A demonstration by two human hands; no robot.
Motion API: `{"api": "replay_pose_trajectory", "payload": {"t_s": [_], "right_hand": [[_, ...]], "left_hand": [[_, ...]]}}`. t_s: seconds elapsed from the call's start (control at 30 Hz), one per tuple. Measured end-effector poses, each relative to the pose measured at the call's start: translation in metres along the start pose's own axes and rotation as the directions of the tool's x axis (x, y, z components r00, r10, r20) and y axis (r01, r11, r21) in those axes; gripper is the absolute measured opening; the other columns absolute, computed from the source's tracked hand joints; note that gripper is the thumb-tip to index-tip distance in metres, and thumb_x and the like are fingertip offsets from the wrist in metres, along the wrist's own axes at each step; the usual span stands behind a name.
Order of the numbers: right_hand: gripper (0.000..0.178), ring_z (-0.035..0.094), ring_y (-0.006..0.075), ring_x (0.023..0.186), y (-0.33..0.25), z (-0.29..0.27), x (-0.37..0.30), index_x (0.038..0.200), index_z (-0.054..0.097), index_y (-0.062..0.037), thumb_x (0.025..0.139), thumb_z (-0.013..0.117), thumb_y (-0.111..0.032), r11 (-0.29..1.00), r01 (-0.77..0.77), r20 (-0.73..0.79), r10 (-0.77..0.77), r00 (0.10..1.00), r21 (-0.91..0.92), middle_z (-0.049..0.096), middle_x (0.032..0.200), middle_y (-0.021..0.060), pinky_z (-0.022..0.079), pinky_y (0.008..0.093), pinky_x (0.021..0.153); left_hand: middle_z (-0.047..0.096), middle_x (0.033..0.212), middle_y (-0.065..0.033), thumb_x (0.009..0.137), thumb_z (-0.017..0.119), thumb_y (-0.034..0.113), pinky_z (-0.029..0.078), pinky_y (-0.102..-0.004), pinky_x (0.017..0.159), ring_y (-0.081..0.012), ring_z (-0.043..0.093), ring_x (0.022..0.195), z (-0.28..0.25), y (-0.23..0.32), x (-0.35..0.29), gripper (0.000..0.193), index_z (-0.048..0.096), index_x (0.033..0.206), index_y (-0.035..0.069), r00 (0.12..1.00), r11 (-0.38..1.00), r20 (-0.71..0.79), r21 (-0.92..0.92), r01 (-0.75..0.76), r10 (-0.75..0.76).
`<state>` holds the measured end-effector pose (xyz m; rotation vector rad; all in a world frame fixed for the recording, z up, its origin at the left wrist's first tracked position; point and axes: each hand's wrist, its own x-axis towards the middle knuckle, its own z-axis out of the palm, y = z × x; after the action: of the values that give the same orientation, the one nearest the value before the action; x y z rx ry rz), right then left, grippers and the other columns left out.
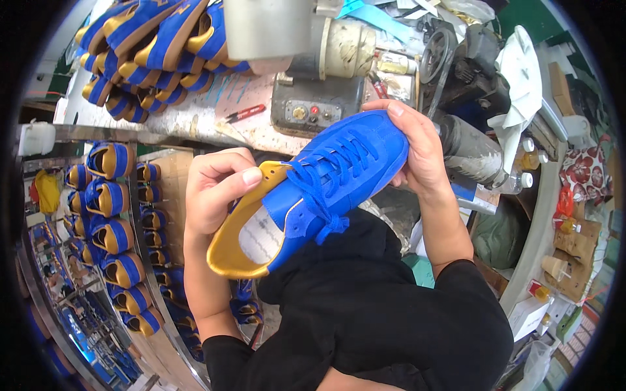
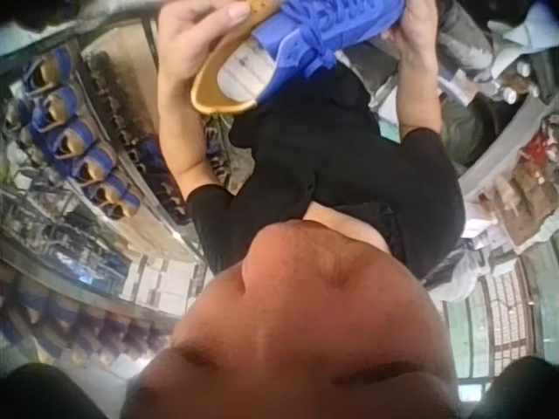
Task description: The person repeatedly picks up blue and gold sneakers from a nearby shelf, rotates them to view different angles, and places them back. The person handles the shoes one at a time, focusing on the exterior and interior details.
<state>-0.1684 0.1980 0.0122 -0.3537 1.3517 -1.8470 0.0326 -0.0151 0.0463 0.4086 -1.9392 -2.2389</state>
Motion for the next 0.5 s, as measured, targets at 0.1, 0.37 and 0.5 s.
{"api": "replay_pose_trajectory", "payload": {"t_s": [0.1, 0.37, 0.5], "right_hand": [[0.048, 0.052, 0.0103, 0.035, -0.002, -0.003, 0.009, 0.114, 0.059, 0.0068, 0.101, 0.045, -0.037, 0.997, -0.023, -0.024, 0.025, 0.999, 0.070, 0.067, 0.074, 0.0111, 0.037, 0.0206, 0.028], [0.049, 0.052, 0.0121, 0.035, -0.006, 0.000, 0.022, 0.115, 0.059, 0.0066, 0.101, 0.043, -0.038, 0.986, -0.060, -0.020, 0.064, 0.998, 0.152, 0.067, 0.073, 0.0117, 0.037, 0.0217, 0.027], [0.049, 0.051, 0.0125, 0.035, -0.007, 0.003, 0.023, 0.115, 0.059, 0.0059, 0.102, 0.042, -0.038, 0.987, -0.089, -0.038, 0.095, 0.995, 0.137, 0.067, 0.074, 0.0120, 0.036, 0.0219, 0.027]], "left_hand": [[0.065, 0.069, -0.0027, 0.085, 0.068, 0.007, 0.042, -0.0220, 0.059, -0.0060, 0.055, 0.062, 0.007, 0.021, 0.014, 0.014, 0.070, 0.075, -0.002, 0.997, 0.978, 0.010, -0.192, 0.077, -0.077], [0.062, 0.062, -0.0027, 0.085, 0.067, 0.012, 0.037, -0.0214, 0.046, -0.0057, 0.052, 0.049, 0.002, 0.035, 0.035, 0.016, 0.069, 0.075, 0.000, 0.960, 0.905, -0.043, -0.347, 0.246, -0.277], [0.061, 0.060, -0.0026, 0.085, 0.067, 0.012, 0.037, -0.0215, 0.045, -0.0054, 0.050, 0.047, 0.001, 0.040, 0.041, 0.018, 0.067, 0.072, 0.001, 0.958, 0.890, -0.020, -0.376, 0.256, -0.285]]}}
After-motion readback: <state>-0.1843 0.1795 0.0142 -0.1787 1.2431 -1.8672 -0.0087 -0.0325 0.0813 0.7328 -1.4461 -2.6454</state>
